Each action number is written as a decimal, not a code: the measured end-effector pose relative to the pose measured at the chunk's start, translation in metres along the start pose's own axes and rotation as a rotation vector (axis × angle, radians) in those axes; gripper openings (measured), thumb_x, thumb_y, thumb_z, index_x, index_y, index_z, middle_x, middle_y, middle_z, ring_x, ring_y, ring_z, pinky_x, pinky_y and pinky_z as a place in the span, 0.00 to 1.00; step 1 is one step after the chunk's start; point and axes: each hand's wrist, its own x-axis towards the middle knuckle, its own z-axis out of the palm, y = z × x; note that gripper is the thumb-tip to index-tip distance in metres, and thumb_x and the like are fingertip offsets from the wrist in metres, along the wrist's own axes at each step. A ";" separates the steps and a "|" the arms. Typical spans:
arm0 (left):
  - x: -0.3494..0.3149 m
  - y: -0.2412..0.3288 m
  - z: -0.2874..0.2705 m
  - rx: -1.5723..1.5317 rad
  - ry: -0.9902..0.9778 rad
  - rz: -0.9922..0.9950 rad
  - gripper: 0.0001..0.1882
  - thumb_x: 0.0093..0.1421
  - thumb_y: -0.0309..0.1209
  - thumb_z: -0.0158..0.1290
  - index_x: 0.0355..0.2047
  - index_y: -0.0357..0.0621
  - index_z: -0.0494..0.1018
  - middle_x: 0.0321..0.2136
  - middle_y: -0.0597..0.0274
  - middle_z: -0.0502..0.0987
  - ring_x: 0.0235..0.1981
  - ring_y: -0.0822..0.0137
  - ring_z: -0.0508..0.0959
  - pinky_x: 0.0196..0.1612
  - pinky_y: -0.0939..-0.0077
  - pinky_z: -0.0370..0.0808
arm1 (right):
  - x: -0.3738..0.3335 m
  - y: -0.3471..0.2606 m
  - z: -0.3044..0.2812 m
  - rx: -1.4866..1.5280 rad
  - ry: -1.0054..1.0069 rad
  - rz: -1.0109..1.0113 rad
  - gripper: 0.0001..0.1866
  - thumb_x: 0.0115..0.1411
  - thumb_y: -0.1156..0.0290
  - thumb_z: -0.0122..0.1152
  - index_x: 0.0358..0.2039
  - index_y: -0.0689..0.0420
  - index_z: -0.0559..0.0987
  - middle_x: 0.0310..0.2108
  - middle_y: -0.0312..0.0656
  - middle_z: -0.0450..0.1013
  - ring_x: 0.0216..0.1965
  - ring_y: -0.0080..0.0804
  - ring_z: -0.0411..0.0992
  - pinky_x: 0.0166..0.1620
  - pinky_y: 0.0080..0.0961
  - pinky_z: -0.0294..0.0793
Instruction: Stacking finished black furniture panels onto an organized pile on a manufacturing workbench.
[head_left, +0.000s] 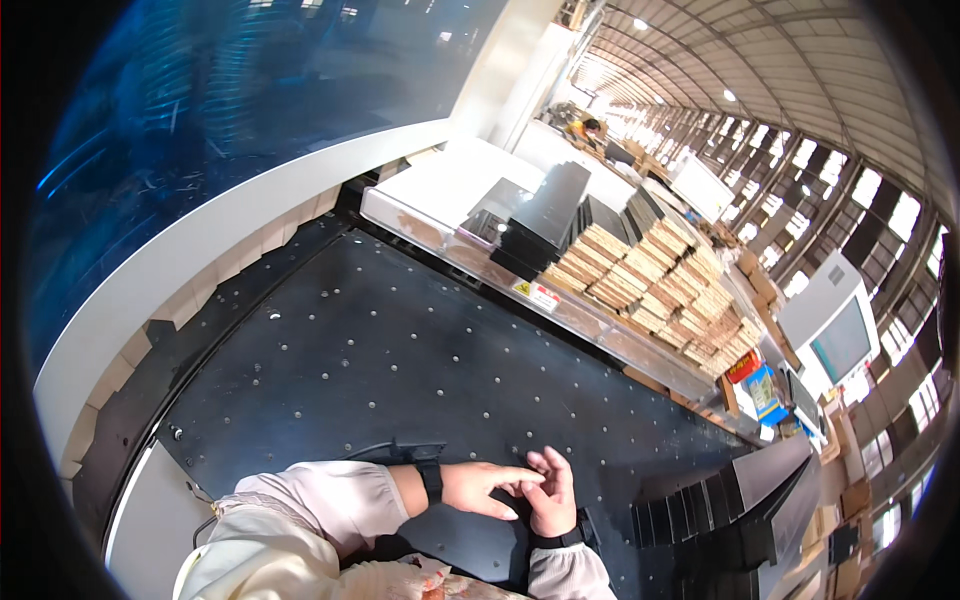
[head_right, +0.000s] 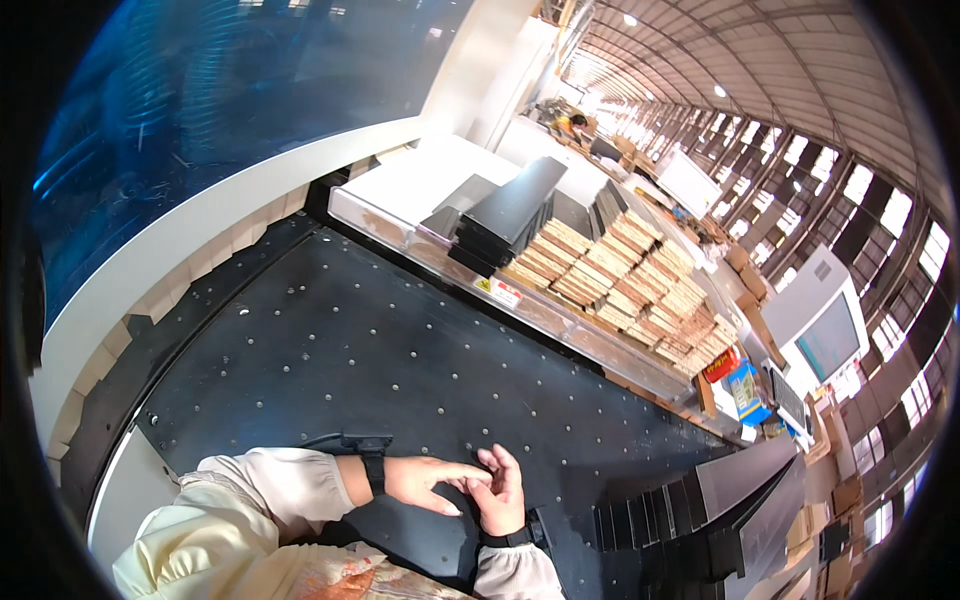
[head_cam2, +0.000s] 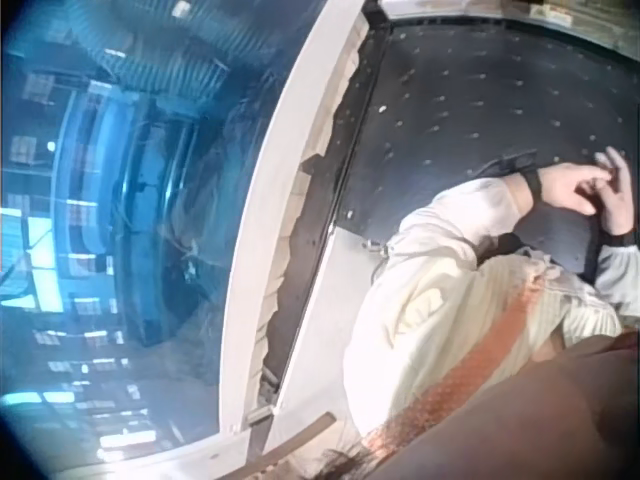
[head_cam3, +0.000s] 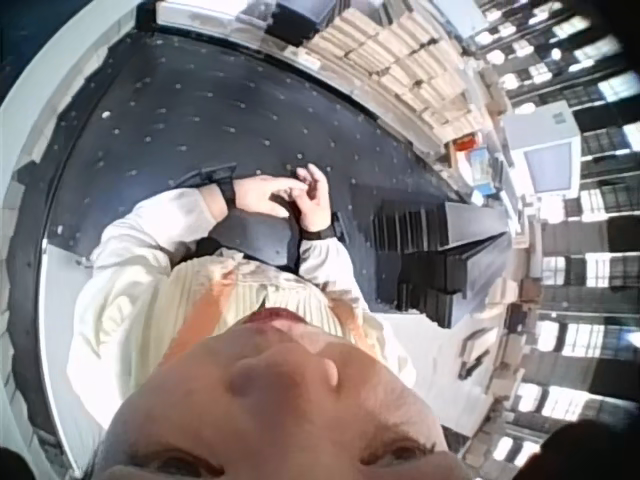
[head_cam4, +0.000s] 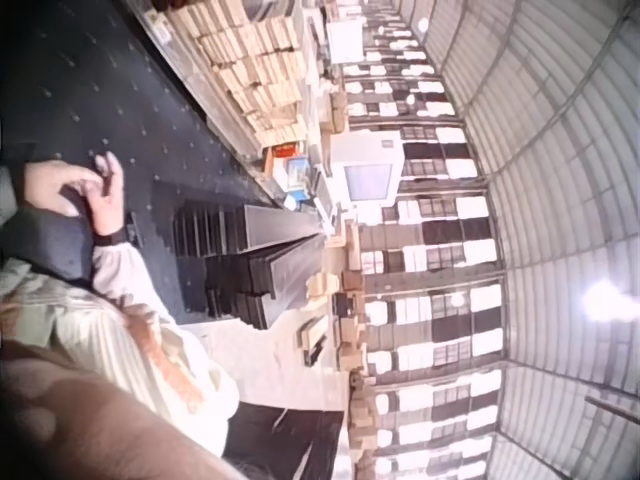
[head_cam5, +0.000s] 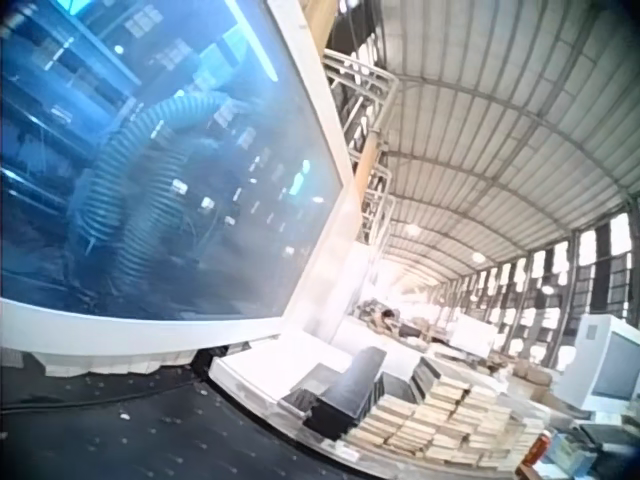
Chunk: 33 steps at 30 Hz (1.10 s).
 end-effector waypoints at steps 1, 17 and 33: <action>0.001 0.006 0.000 0.005 -0.014 0.006 0.37 0.57 0.32 0.57 0.64 0.46 0.54 0.54 0.51 0.69 0.55 0.57 0.70 0.58 0.63 0.66 | -0.002 -0.009 0.007 -0.023 -0.005 0.084 0.33 0.55 0.82 0.59 0.60 0.56 0.59 0.54 0.45 0.64 0.51 0.33 0.68 0.53 0.30 0.70; 0.012 -0.007 0.006 0.026 -0.140 0.244 0.35 0.56 0.35 0.56 0.61 0.39 0.56 0.59 0.53 0.61 0.62 0.59 0.58 0.63 0.67 0.56 | 0.004 -0.019 0.014 -0.442 -0.218 0.002 0.13 0.48 0.80 0.65 0.37 0.65 0.79 0.42 0.48 0.74 0.49 0.39 0.70 0.54 0.34 0.67; 0.011 -0.010 0.003 -0.015 -0.153 0.208 0.35 0.57 0.37 0.56 0.61 0.38 0.55 0.59 0.52 0.58 0.63 0.57 0.55 0.64 0.65 0.53 | 0.003 -0.024 0.020 -0.300 -0.162 0.274 0.17 0.52 0.80 0.59 0.45 0.65 0.75 0.47 0.47 0.73 0.51 0.34 0.69 0.57 0.30 0.64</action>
